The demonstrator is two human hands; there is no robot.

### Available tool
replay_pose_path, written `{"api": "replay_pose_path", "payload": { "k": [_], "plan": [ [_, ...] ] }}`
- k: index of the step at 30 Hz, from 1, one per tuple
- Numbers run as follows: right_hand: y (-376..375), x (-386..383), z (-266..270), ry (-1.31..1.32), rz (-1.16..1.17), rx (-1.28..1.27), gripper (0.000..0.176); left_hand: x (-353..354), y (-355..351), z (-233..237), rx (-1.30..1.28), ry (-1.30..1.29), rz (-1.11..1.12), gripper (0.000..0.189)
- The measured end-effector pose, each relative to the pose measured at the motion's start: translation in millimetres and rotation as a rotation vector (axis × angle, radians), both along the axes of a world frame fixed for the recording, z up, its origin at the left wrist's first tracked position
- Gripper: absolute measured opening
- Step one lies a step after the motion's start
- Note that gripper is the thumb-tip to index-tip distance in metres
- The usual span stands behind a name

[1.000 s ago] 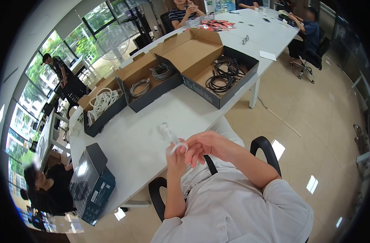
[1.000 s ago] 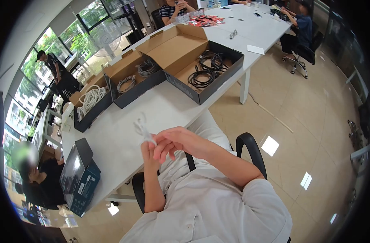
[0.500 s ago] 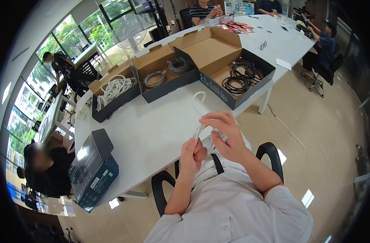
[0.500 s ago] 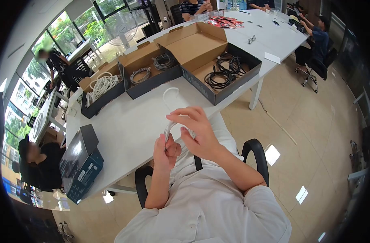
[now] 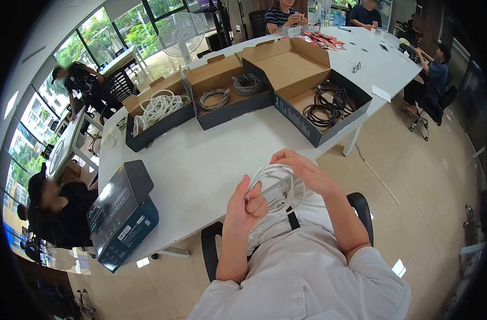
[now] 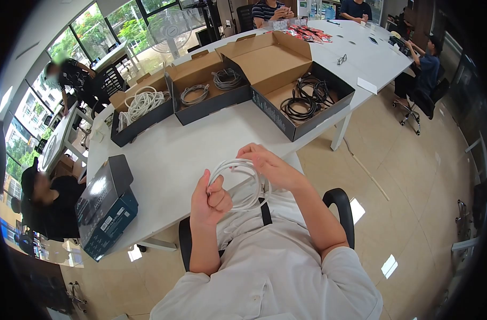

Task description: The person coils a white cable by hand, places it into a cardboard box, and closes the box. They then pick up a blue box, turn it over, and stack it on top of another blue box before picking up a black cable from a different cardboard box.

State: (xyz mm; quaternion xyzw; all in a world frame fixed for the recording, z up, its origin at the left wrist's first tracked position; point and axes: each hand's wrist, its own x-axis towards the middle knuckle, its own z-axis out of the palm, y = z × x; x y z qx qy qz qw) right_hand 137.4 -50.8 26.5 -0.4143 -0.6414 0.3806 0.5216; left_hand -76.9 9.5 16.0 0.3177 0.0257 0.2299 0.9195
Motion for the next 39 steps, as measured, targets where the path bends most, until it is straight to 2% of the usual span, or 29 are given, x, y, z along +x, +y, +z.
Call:
{"api": "replay_pose_path", "payload": {
  "k": [1,4,7,10,13,16,22,28,31,37,39],
  "plan": [
    [1.6,-0.1,-0.6,0.156,0.092,-0.037,0.066,-0.6,1.5,-0.8,-0.006,-0.004,0.009,0.05],
    [-14.4,-2.0,15.3,0.31,0.087,-0.331,0.065,3.2,2.4,-0.7,0.037,0.085,0.097,0.05],
    [-8.7,-0.3,-2.9,0.473,0.081,-0.416,0.058,12.0,4.6,-3.1,0.098,0.183,0.222,0.05],
    [-14.7,1.8,-5.9,0.68,0.119,-0.471,0.049,19.6,9.4,-6.6,0.069,0.232,0.222,0.049],
    [-16.4,-0.8,5.3,0.674,0.222,-0.292,0.061,24.6,11.7,-6.0,0.043,0.253,0.248,0.046],
    [-19.3,1.8,9.7,0.587,0.126,-0.338,0.084,28.2,12.2,-11.5,0.063,0.255,0.246,0.046],
    [-26.3,2.3,17.9,0.101,0.102,-0.072,0.093,24.9,12.1,-6.1,0.067,0.307,0.322,0.047],
    [-32.1,-6.0,19.5,-0.348,-0.279,-0.006,0.08,18.2,14.5,-1.1,-0.022,0.263,0.384,0.047],
    [-34.1,-16.1,20.4,-0.29,-0.395,0.023,0.066,14.9,17.1,2.7,-0.099,0.247,0.406,0.047],
    [-27.0,-17.2,12.4,-0.468,-0.555,0.263,0.04,13.6,21.4,0.4,-0.092,0.242,0.491,0.048],
    [-25.8,-24.4,18.5,-0.498,-0.565,0.232,0.033,12.8,20.9,0.4,-0.074,0.239,0.486,0.048]
  ]
}}
